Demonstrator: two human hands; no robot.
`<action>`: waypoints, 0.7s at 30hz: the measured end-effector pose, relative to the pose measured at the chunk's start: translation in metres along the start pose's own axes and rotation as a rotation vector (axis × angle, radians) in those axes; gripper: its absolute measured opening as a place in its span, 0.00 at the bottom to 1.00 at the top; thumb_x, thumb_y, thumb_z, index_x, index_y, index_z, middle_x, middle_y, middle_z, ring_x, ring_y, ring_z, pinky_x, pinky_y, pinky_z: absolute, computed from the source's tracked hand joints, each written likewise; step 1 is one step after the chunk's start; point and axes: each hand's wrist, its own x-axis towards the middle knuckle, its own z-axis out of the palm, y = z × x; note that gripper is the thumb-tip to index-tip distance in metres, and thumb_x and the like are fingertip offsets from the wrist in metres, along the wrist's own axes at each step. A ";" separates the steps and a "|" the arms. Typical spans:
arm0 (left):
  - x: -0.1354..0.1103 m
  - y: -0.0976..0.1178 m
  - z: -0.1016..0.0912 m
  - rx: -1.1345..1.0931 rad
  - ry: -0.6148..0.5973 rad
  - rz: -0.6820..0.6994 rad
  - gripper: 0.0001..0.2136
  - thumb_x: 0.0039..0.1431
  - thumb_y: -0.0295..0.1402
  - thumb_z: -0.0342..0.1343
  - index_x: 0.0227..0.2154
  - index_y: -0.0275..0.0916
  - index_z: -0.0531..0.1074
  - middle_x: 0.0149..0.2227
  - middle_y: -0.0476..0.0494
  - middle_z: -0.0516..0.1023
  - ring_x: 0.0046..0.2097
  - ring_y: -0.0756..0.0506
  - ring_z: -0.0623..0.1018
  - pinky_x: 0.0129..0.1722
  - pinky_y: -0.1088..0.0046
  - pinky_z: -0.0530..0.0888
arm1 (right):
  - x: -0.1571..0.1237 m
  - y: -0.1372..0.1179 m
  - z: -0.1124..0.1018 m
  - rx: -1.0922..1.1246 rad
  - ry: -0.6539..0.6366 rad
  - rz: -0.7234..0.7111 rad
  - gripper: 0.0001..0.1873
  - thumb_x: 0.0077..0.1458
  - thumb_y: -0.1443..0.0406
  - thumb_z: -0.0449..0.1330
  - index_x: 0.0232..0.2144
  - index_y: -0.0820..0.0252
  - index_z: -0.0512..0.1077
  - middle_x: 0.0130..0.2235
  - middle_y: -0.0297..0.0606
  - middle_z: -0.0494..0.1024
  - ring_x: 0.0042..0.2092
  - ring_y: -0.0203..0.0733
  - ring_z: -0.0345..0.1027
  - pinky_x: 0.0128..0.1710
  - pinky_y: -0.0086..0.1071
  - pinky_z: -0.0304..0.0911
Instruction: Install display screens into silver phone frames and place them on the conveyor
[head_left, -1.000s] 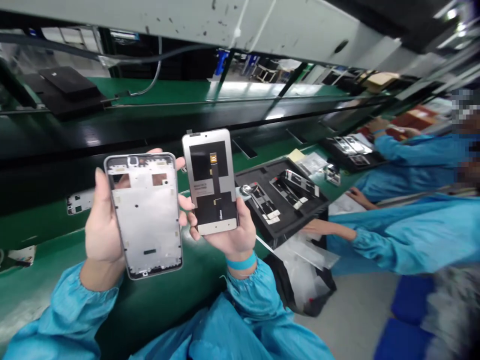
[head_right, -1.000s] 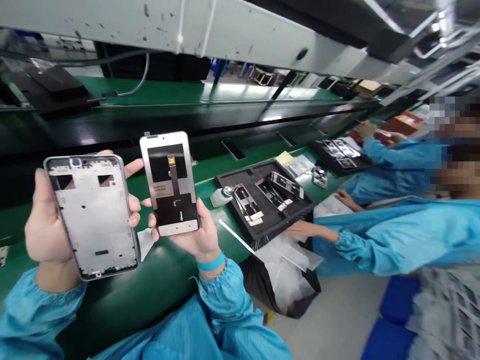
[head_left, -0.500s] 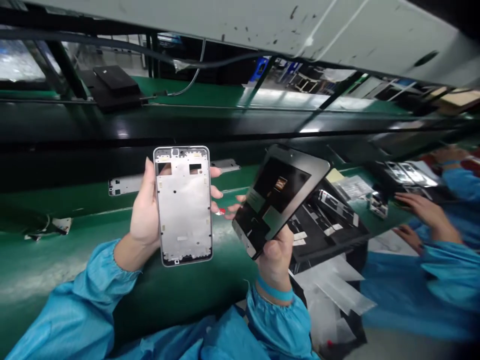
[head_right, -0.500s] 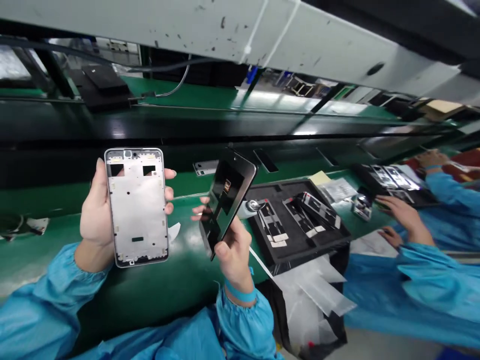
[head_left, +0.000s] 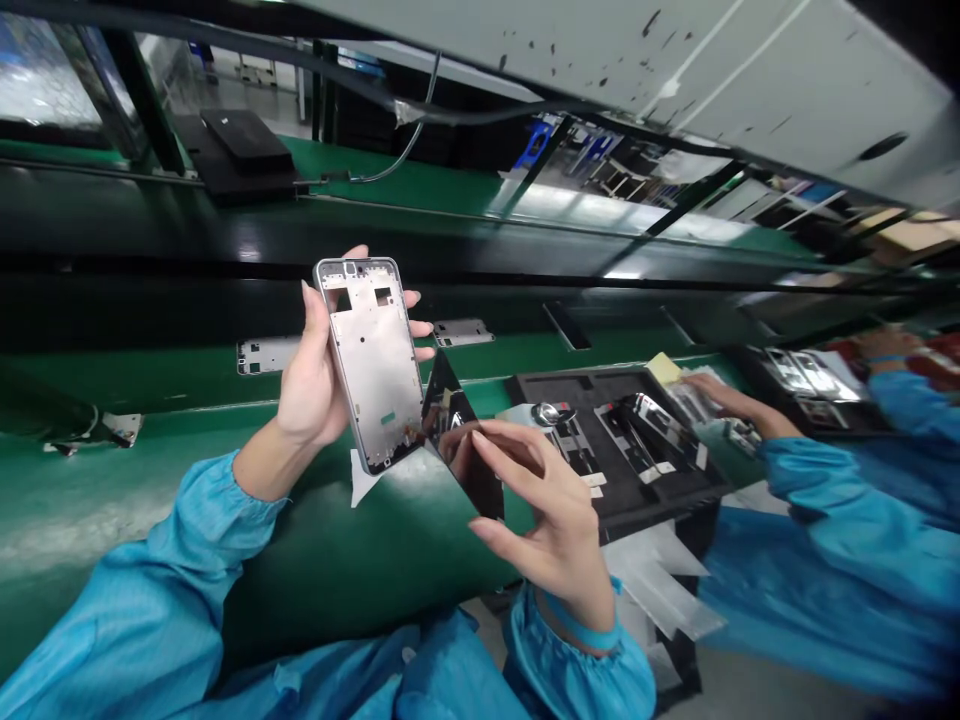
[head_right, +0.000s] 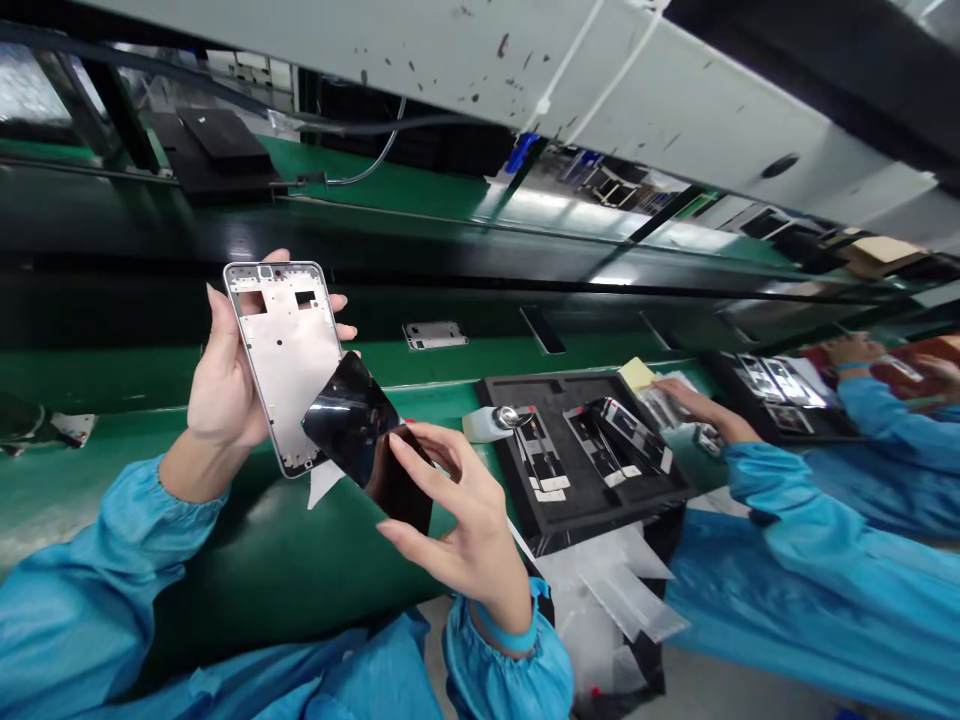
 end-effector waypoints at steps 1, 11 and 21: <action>0.000 0.001 0.000 0.005 -0.001 0.007 0.31 0.83 0.51 0.29 0.77 0.44 0.57 0.47 0.37 0.87 0.42 0.39 0.89 0.42 0.58 0.89 | 0.000 0.000 0.001 -0.013 -0.006 0.001 0.33 0.71 0.53 0.68 0.74 0.39 0.69 0.63 0.47 0.75 0.62 0.57 0.75 0.60 0.53 0.79; -0.001 -0.007 -0.016 0.164 -0.151 0.161 0.29 0.71 0.59 0.59 0.67 0.49 0.69 0.53 0.37 0.85 0.49 0.34 0.89 0.48 0.50 0.89 | 0.011 0.001 0.009 -0.026 -0.043 -0.028 0.35 0.71 0.55 0.69 0.75 0.43 0.68 0.62 0.49 0.75 0.61 0.57 0.77 0.61 0.52 0.79; 0.016 -0.009 -0.042 0.562 -0.359 0.348 0.30 0.61 0.59 0.70 0.58 0.48 0.73 0.46 0.40 0.82 0.40 0.41 0.87 0.31 0.72 0.83 | 0.022 0.008 0.057 0.318 0.175 0.129 0.42 0.69 0.45 0.67 0.78 0.40 0.61 0.56 0.44 0.74 0.53 0.47 0.79 0.52 0.42 0.83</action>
